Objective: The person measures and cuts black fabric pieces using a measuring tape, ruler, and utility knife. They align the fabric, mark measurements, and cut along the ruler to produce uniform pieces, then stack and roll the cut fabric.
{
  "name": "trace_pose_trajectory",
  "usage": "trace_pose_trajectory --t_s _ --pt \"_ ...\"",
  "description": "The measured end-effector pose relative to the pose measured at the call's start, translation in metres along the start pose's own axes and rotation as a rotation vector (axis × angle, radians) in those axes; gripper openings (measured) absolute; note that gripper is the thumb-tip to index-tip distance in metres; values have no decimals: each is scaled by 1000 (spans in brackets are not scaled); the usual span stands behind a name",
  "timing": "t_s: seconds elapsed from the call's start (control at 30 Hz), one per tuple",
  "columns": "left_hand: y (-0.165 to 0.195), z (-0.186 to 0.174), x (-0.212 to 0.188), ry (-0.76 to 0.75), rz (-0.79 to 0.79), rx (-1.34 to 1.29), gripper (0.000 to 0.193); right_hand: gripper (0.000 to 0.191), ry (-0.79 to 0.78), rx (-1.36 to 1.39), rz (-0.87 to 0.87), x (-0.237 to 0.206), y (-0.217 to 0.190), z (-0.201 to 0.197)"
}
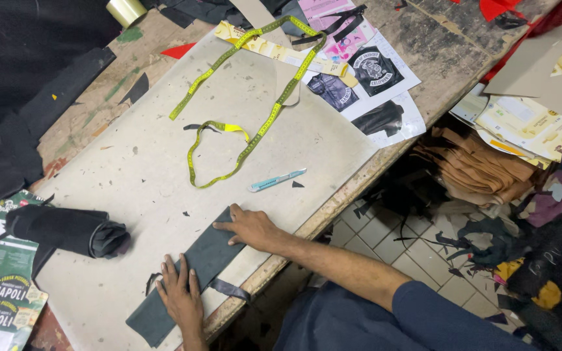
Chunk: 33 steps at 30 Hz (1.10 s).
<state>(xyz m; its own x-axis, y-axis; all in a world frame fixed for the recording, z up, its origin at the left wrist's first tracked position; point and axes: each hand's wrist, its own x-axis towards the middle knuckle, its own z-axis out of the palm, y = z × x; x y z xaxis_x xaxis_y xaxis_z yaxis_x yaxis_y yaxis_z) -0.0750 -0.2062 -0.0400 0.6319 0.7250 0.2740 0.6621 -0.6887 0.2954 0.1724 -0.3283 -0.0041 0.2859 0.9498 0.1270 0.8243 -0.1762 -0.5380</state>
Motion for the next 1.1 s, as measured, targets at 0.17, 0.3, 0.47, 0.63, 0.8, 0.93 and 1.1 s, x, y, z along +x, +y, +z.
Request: trace_pose_trajectory --t_s 0.17,0.3,0.47,0.63,0.8,0.93,1.1 --pt "-11 -2 17 -7 -69 -72 63 63 -57 9 -27 5 -3 -7" --pt "-26 -12 45 -154 -124 4 79 56 -120 -225 -118 21 -16 -6" --pt "-42 -8 64 -344 -196 44 60 13 50 -287 -323 51 -9 -1" --pt "-77 10 74 -482 -112 19 46 31 18 -85 -277 57 1 -8" --pt "-112 24 100 -767 -280 -218 41 28 53 97 -372 24 0 -55" --pt "-126 37 127 -784 -494 -510 38 24 -361 295 21 -12 19 -107" --pt "-147 30 154 -322 -547 -931 36 37 -293 700 263 -43 44 -113"
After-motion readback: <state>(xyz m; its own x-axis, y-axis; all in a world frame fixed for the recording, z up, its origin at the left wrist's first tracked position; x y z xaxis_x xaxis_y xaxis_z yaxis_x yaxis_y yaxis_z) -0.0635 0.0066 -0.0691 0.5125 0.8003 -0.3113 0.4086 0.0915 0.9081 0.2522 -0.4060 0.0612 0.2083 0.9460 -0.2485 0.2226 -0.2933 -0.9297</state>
